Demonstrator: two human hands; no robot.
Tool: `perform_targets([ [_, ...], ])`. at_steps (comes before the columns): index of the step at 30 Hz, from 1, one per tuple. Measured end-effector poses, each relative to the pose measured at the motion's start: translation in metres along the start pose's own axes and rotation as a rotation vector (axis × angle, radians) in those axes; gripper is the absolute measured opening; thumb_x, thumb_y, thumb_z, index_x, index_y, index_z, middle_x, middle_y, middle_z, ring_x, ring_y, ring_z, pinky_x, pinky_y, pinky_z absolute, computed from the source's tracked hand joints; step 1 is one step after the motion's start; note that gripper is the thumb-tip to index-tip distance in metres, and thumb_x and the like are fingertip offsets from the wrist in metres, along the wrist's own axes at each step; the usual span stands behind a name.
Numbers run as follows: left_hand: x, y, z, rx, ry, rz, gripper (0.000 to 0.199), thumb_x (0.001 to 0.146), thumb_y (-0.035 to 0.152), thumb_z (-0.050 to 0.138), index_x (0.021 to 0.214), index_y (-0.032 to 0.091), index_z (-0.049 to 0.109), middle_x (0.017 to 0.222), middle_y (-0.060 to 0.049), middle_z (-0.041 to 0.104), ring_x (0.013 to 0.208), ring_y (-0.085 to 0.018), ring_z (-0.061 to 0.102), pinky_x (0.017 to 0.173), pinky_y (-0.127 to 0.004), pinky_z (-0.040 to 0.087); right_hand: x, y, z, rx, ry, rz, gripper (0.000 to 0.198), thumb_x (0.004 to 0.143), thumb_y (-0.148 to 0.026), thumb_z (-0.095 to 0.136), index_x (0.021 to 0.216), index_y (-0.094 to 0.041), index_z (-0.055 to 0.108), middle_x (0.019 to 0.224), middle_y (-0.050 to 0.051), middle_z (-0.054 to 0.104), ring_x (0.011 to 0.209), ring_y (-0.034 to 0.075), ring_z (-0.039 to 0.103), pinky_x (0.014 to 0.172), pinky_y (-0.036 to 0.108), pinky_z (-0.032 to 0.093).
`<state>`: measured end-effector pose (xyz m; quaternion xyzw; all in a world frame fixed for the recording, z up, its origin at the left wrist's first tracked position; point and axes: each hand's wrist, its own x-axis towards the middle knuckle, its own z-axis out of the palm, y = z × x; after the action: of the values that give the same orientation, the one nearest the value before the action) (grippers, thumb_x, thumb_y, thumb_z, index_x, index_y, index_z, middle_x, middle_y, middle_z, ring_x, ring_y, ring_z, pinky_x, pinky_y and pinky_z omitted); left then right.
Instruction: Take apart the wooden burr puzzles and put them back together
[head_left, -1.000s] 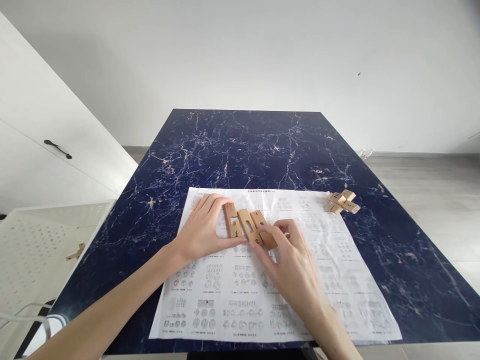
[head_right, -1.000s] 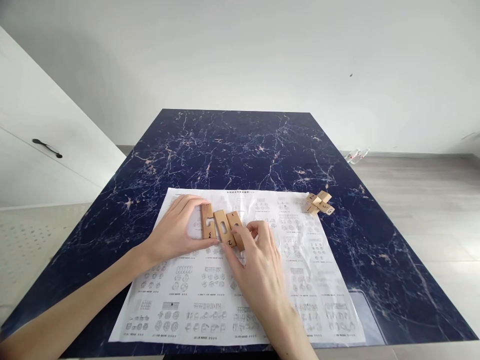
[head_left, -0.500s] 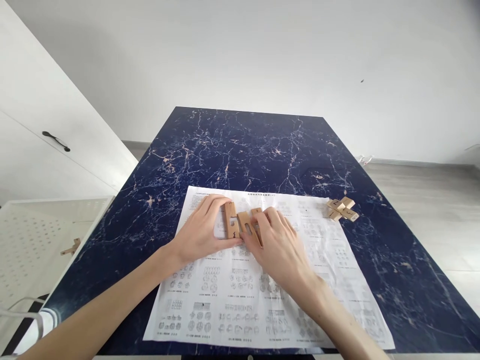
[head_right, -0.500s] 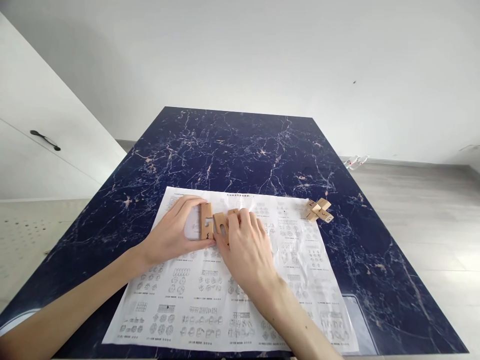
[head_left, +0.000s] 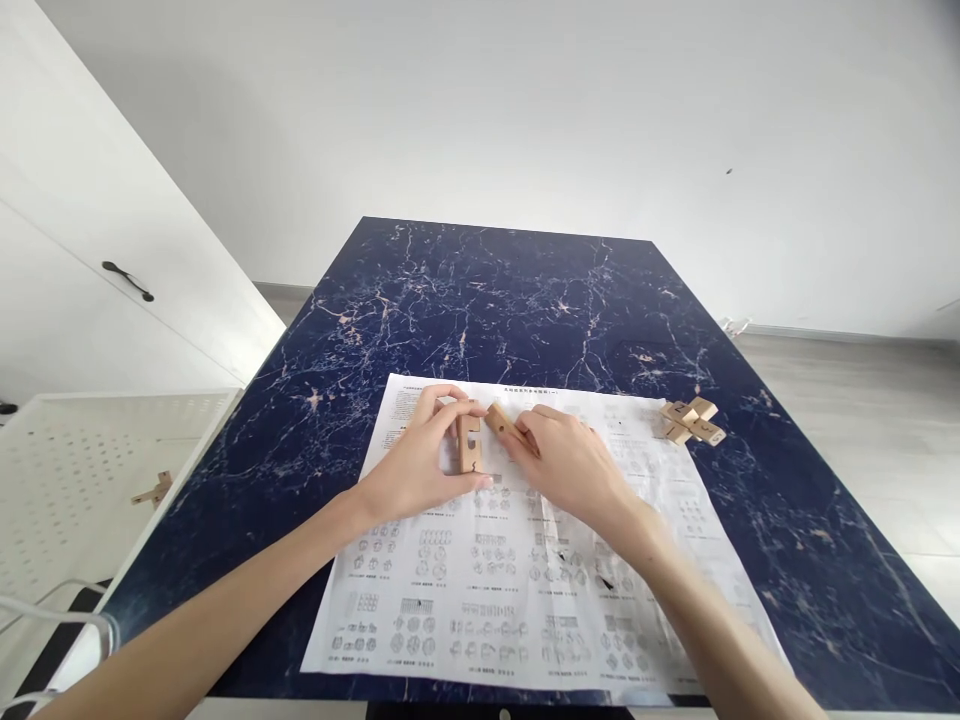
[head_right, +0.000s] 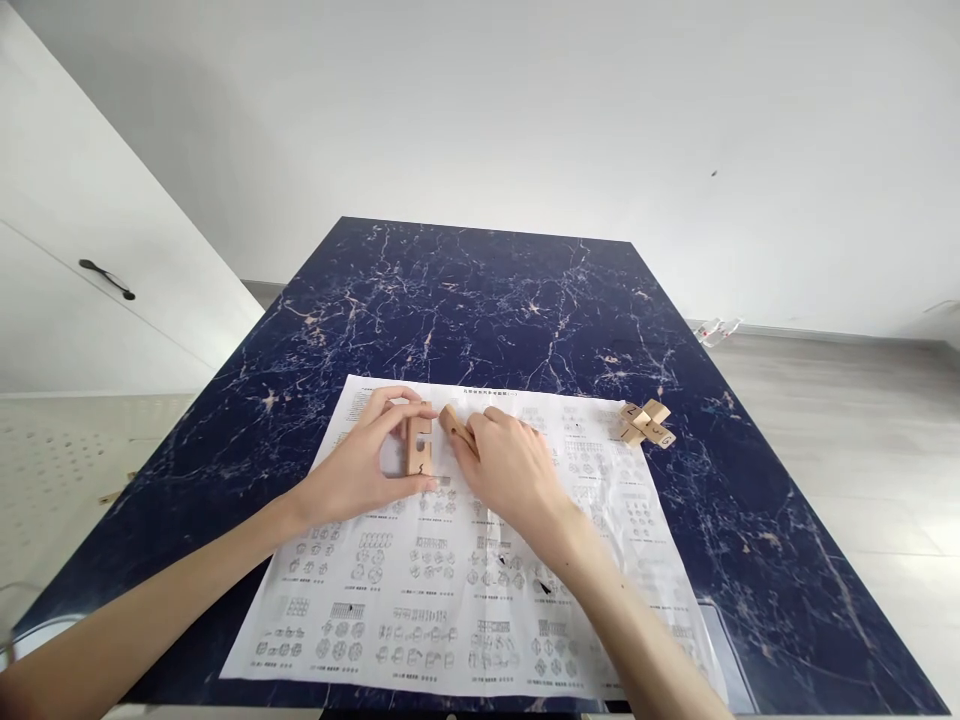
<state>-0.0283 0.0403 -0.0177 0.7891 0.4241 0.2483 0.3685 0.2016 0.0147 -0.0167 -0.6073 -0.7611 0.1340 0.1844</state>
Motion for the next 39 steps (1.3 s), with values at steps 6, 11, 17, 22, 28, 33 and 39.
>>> perform_targets([
  [6,0.002,-0.004,-0.002,0.007,0.03,0.011,0.044,0.09,0.034,0.079,0.129,0.03,0.059,0.137,-0.007,0.06,0.111,-0.026,0.065,0.108,-0.054,0.058,0.007,0.003,-0.005,0.238,0.134,0.016,0.042,0.109,-0.043,0.055,0.073,-0.025,0.045,0.071,0.0,0.055,0.061,0.016,0.047,0.058,0.031,0.036],
  [11,0.0,-0.008,0.008,0.188,0.182,0.022,0.045,0.098,0.049,0.072,0.132,0.025,0.054,0.137,-0.012,0.057,0.13,-0.034,0.058,0.115,-0.06,0.05,0.004,0.0,0.001,0.384,0.276,0.053,0.037,0.11,-0.044,0.055,0.079,-0.024,0.055,0.077,0.001,0.061,0.062,0.015,0.053,0.06,0.03,0.042],
  [17,0.0,-0.013,0.012,0.378,0.241,0.042,0.032,0.101,0.051,0.068,0.113,0.022,0.061,0.123,-0.013,0.058,0.124,-0.037,0.055,0.113,-0.062,0.046,0.002,-0.002,0.007,0.509,0.34,0.109,0.031,0.11,-0.045,0.057,0.087,-0.024,0.059,0.077,0.001,0.065,0.063,0.015,0.058,0.055,0.027,0.042],
  [22,-0.001,-0.012,0.011,0.389,0.21,0.081,0.023,0.105,0.044,0.064,0.104,0.021,0.063,0.122,-0.013,0.058,0.123,-0.036,0.055,0.111,-0.059,0.048,0.0,-0.002,0.009,0.733,0.307,0.131,0.03,0.113,-0.051,0.051,0.099,-0.025,0.053,0.078,-0.001,0.069,0.053,0.012,0.058,0.052,0.027,0.045],
  [28,0.0,-0.008,0.01,0.347,0.176,0.105,0.027,0.112,0.043,0.051,0.104,0.022,0.066,0.119,-0.012,0.064,0.117,-0.034,0.057,0.106,-0.055,0.05,0.001,0.001,0.011,0.784,0.336,0.169,0.032,0.114,-0.056,0.048,0.101,-0.027,0.048,0.069,-0.007,0.058,0.049,0.011,0.049,0.05,0.027,0.041],
  [33,0.001,0.007,0.006,0.003,0.143,-0.008,0.041,0.116,0.049,0.04,0.09,0.024,0.058,0.081,-0.002,0.067,0.076,-0.021,0.061,0.077,-0.039,0.051,0.002,-0.001,0.011,0.818,0.363,0.165,0.032,0.115,-0.055,0.046,0.099,-0.027,0.045,0.068,-0.008,0.049,0.05,0.011,0.044,0.048,0.026,0.036],
  [39,-0.004,0.021,0.006,-0.333,0.07,-0.115,0.043,0.115,0.056,0.043,0.091,0.022,0.056,0.062,0.005,0.056,0.052,-0.012,0.047,0.055,-0.028,0.037,-0.001,-0.008,0.012,0.962,0.277,0.159,0.039,0.115,-0.062,0.041,0.113,-0.026,0.055,0.071,-0.006,0.045,0.05,0.012,0.037,0.044,0.026,0.032],
])
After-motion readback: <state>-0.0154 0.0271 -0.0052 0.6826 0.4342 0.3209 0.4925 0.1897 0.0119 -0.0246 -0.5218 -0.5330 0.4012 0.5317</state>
